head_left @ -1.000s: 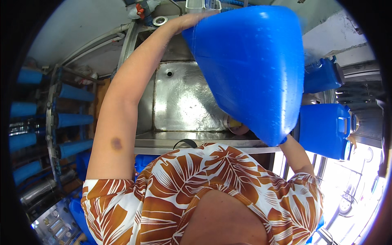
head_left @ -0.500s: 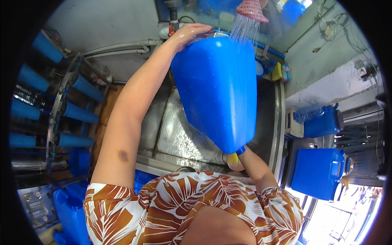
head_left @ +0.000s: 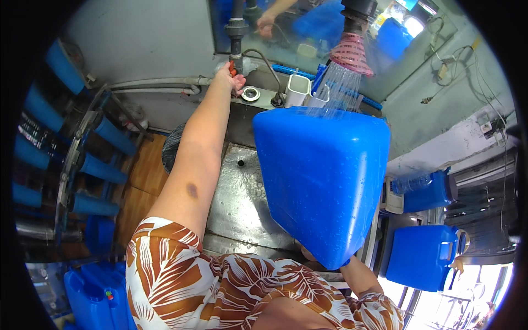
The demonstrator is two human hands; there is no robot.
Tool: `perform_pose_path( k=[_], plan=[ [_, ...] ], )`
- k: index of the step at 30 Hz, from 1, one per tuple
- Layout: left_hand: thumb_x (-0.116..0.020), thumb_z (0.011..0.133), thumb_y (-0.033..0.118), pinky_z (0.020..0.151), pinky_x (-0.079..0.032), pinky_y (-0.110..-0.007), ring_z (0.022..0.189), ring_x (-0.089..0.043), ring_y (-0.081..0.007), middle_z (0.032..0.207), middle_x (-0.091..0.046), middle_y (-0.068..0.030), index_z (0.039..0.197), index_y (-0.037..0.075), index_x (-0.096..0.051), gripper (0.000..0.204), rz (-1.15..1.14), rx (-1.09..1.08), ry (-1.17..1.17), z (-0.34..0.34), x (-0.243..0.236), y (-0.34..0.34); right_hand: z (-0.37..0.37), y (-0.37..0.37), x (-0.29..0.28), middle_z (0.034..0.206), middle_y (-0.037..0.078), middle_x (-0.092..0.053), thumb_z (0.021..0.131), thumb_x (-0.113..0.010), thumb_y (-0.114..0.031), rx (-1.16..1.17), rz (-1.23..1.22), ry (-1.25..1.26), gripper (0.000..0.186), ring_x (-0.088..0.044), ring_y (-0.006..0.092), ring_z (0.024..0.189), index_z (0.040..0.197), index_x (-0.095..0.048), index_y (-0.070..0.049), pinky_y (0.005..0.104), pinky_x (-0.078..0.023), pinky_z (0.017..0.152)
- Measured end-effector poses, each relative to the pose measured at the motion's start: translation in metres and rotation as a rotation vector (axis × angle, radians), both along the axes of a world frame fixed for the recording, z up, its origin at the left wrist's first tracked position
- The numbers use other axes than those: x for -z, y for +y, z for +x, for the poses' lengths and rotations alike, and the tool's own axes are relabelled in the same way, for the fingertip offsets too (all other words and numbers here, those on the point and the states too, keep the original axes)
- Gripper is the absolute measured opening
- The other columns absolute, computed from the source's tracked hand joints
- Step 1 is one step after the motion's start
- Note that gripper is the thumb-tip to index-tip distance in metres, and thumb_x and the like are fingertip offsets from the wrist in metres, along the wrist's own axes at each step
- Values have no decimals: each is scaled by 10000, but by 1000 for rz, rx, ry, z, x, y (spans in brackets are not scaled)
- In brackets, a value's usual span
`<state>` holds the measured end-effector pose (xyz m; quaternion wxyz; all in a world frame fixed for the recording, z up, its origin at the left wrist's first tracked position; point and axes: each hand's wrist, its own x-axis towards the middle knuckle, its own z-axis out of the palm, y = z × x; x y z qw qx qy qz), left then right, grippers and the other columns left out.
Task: The person washes a blue plastic container in a stainless steel sink using a yellow sponge and running water. They scrub the exterior and interior, rinse thoroughly, and then place the container on a nearby counter. The person also rinses the container's lid under the tap and secures it onto the container.
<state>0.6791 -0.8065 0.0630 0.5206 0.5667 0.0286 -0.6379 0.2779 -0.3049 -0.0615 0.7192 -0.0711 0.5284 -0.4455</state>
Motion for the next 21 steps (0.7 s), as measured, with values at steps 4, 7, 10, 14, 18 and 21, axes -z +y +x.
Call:
perform_pose_path(
  k=[4,7,10,14,18,21],
  plan=[
    [-757,766,459,1023,-382,-435,1047,-609,-342,1197,-623,-174,1234,-31,-540,711,-111,172,-978,-20,18,12,0,3,-1,1050,149,-680,905,-509,-372,39,-9,-5,432,-642,280,923,1122,-627,-17,408,-516,755],
    [-771,751,431,1050,-368,-399,1258,-488,-315,1397,-481,-198,1382,-35,-434,854,-374,303,-1064,-41,8,59,5,-4,-2,1050,148,-680,908,-505,-387,60,-30,-19,442,-643,281,921,1122,-627,-20,408,-517,752],
    [-698,788,549,1106,-311,-351,1379,-376,-286,1493,-383,-192,1425,-30,-407,909,-1067,569,-534,-47,-18,146,13,-15,-5,1050,147,-679,911,-500,-402,86,-64,-40,453,-643,282,919,1123,-627,-23,408,-517,748],
    [-541,775,758,1122,-284,-399,1355,-406,-276,1433,-461,-186,1394,-10,-470,989,-1486,989,-689,-30,-47,236,19,-26,-15,1050,146,-679,915,-494,-423,120,-107,-66,467,-643,283,916,1124,-628,-27,408,-517,744],
    [-540,754,804,1079,-359,-371,1275,-490,-261,1368,-522,-188,1376,-53,-469,1062,-1355,639,-705,-10,-46,285,9,-31,-29,1050,145,-679,918,-488,-443,133,-134,-115,482,-644,284,914,1125,-628,-31,408,-518,740],
    [-533,872,677,998,-415,-323,1153,-551,-212,1266,-584,-166,1355,-54,-496,877,-1216,470,-743,-6,-47,308,-2,-35,-37,1031,116,-671,928,-458,-478,47,-126,-217,476,-628,259,887,1105,-628,-71,396,-496,705]
  ],
)
